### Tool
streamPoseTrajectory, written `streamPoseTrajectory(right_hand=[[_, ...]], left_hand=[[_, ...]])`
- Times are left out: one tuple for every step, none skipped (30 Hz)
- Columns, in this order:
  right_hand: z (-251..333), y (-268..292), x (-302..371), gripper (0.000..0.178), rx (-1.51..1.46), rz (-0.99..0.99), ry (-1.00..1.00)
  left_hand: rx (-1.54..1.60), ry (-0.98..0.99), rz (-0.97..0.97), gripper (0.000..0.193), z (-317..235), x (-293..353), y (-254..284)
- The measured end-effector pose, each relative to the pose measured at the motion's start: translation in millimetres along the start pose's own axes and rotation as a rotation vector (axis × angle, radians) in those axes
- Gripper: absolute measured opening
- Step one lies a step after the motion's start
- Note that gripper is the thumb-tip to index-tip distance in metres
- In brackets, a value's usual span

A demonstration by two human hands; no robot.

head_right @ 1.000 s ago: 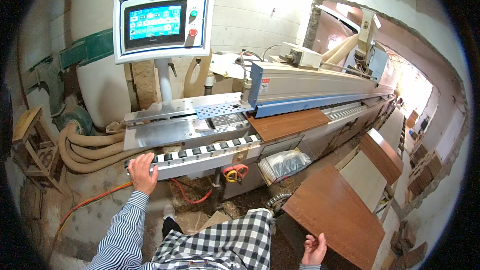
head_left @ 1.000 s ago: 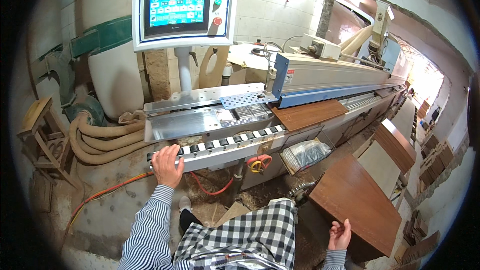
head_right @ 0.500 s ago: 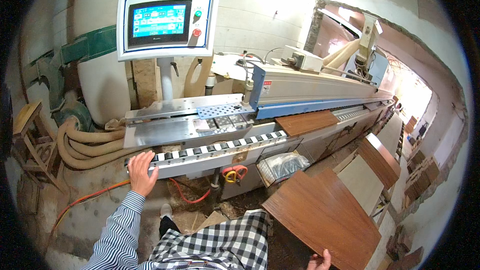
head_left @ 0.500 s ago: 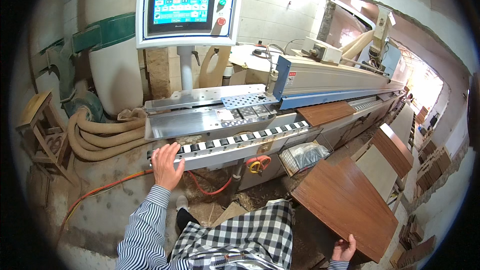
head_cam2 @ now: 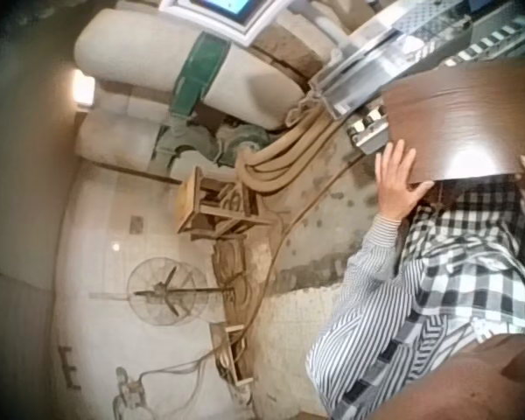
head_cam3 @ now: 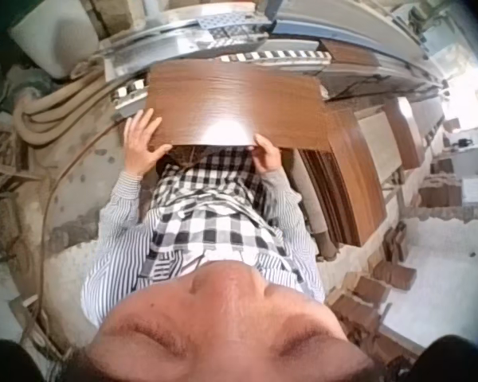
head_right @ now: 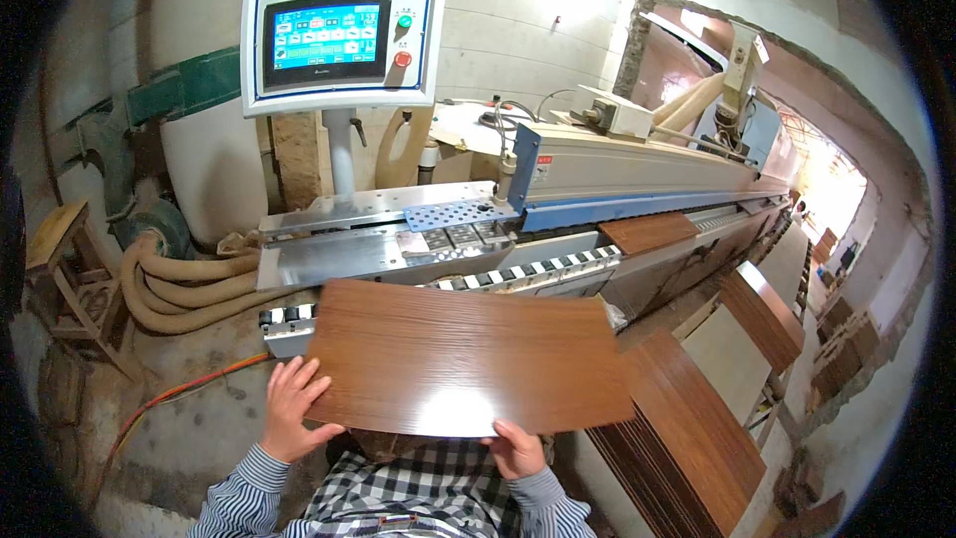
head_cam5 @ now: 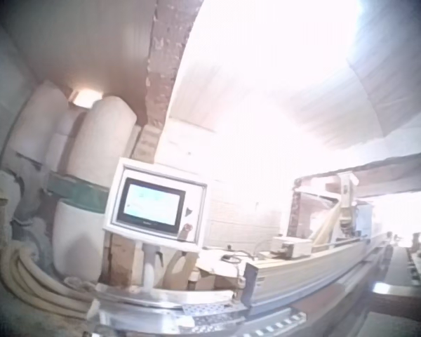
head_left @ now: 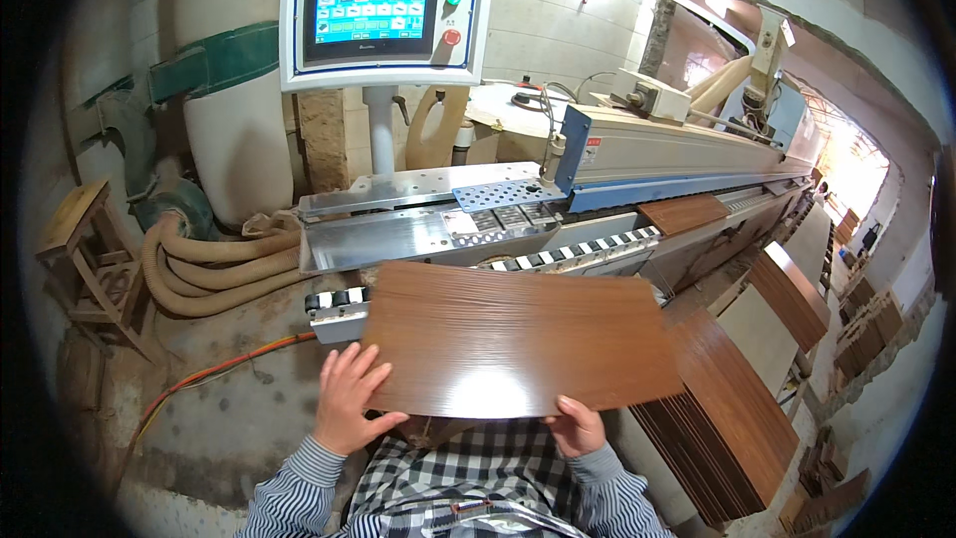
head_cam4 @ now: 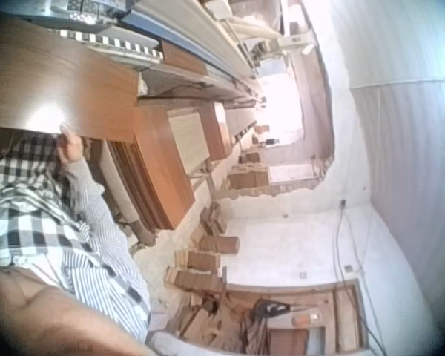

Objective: The person repeatedly places wooden panels onto a conveyor belt of a CNC woodworking machine, allowing the machine to process each panel before retrieving it and stacking it. The cycle of loading, waiting for processing, and stacking is repeated throughout the clip.

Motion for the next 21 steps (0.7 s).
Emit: streamPoseTrajectory(right_hand=[[-17, -8, -14, 0.017, 0.004, 0.017, -0.071], [-29, -23, -23, 0.015, 0.023, 0.054, -0.116], [-39, -39, -31, 0.014, 0.042, 0.09, -0.159], [-52, -54, -41, 0.014, 0.064, 0.113, -0.194], [-60, -71, -47, 0.014, 0.086, 0.131, -0.222], [-65, -89, -51, 0.013, 0.052, 0.155, -0.251], [-67, -106, -54, 0.014, 0.07, 0.157, -0.246], [-74, -109, -62, 0.017, 0.044, 0.181, -0.295], [-80, -110, -71, 0.019, 0.017, 0.205, -0.342], [-79, -118, -72, 0.02, -0.003, 0.203, -0.339], [-76, -126, -73, 0.021, -0.024, 0.201, -0.336], [-73, -132, -73, 0.023, -0.046, 0.197, -0.331], [-64, -129, -74, 0.033, -0.005, 0.144, -0.274], [-55, -129, -68, 0.039, 0.047, 0.152, -0.234], [-44, -126, -64, 0.045, 0.097, 0.155, -0.191], [-42, -113, -63, 0.053, 0.179, 0.187, -0.169], [-41, -98, -60, 0.048, 0.236, 0.196, -0.166], [-40, -78, -55, 0.045, 0.3, 0.178, -0.168], [-44, -59, -50, 0.043, 0.364, 0.168, -0.178], [-44, -38, -45, 0.041, 0.455, 0.119, -0.157], [-44, -14, -38, 0.038, 0.543, 0.063, -0.131]], left_hand=[[-0.009, 0.022, -0.045, 0.069, 11, 6, 9], [-0.048, 0.053, -0.092, 0.069, 22, 10, 20], [-0.092, 0.065, -0.107, 0.07, 32, 13, 28], [-0.128, 0.098, -0.116, 0.069, 43, 19, 37], [-0.157, 0.127, -0.126, 0.069, 52, 23, 43], [-0.166, 0.147, -0.149, 0.068, 61, 25, 48], [-0.175, 0.17, -0.174, 0.068, 71, 26, 53], [-0.175, 0.186, -0.196, 0.067, 78, 23, 53], [-0.178, 0.201, -0.197, 0.067, 84, 18, 52], [-0.189, 0.223, -0.203, 0.066, 91, 14, 52], [-0.2, 0.244, -0.207, 0.066, 97, 9, 52], [-0.221, 0.257, -0.212, 0.064, 104, 4, 51], [-0.227, 0.26, -0.217, 0.064, 111, 0, 48], [-0.233, 0.263, -0.221, 0.064, 119, -5, 46], [-0.236, 0.264, -0.223, 0.064, 124, -10, 42], [-0.21, 0.284, -0.229, 0.063, 128, -18, 39], [-0.207, 0.284, -0.231, 0.063, 132, -24, 36], [-0.202, 0.282, -0.232, 0.062, 136, -30, 31], [-0.206, 0.284, -0.236, 0.062, 140, -34, 29], [-0.197, 0.291, -0.251, 0.061, 145, -37, 26], [-0.206, 0.296, -0.235, 0.062, 145, -41, 23]])
Point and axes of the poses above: each hand's wrist, its own x-axis away from the middle knuckle, its own y-axis out of the back of the hand, z = x × y, the point moved 9 cm from there along -x, towards the middle knuckle, and after that the axes turned 13 degrees about -z, right-handed, at the moved point
